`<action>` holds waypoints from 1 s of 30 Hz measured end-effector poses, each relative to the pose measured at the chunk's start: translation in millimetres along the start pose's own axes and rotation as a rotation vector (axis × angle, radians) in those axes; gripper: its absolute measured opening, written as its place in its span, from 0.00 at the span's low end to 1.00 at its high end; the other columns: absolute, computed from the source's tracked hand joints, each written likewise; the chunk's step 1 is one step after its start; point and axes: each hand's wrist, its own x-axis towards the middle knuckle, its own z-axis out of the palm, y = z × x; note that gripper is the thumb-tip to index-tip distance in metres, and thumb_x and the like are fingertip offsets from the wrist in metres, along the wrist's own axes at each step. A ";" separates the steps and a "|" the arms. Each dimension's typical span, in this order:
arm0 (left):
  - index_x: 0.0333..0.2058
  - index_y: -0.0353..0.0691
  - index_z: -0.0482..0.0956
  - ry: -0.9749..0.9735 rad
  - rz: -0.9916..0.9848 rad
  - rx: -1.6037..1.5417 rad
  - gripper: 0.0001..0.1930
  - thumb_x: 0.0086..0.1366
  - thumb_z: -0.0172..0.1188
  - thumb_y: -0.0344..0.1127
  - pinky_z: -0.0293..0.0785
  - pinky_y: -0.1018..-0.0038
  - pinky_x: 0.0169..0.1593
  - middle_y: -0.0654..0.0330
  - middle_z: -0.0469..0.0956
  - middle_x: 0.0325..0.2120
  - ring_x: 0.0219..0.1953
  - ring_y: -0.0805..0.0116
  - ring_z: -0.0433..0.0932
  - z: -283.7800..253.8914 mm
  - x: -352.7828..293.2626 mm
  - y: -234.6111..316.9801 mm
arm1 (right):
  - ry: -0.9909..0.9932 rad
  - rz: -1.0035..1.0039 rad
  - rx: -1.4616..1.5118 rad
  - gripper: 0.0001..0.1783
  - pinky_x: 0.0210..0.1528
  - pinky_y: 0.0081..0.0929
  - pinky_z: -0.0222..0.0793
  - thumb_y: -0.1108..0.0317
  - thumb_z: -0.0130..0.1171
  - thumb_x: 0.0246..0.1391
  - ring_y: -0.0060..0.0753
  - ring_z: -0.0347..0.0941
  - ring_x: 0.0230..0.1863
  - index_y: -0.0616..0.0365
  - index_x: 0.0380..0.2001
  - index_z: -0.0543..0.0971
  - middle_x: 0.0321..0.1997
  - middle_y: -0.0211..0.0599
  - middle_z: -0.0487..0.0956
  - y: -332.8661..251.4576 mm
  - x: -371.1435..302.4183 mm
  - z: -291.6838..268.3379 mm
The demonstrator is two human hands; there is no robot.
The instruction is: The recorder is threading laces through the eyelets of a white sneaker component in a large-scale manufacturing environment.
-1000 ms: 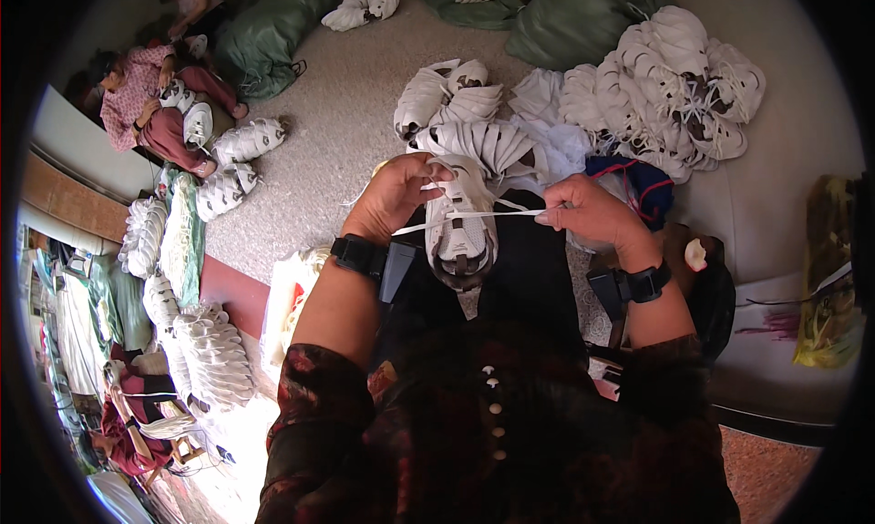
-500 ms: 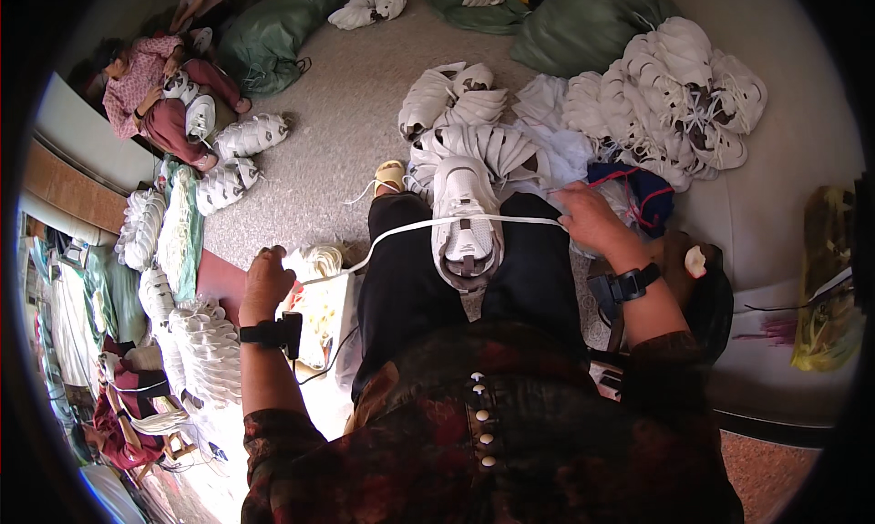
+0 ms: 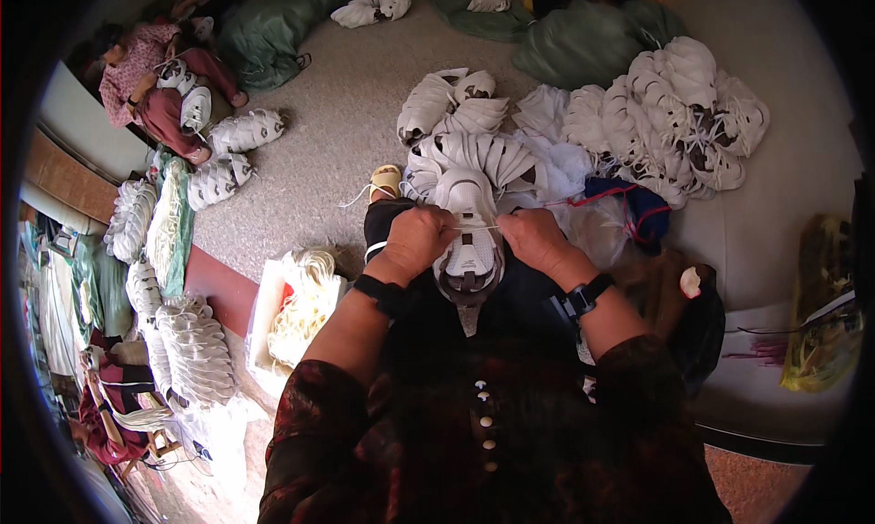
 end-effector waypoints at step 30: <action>0.21 0.30 0.77 0.137 -1.079 -0.081 0.08 0.46 0.66 0.28 0.66 0.74 0.23 0.58 0.75 0.16 0.18 0.73 0.70 -147.2 -302.3 -226.1 | -0.140 0.618 -0.597 0.08 0.40 0.38 0.66 0.68 0.62 0.36 0.47 0.71 0.33 0.61 0.17 0.77 0.23 0.45 0.75 255.6 -203.0 -238.1</action>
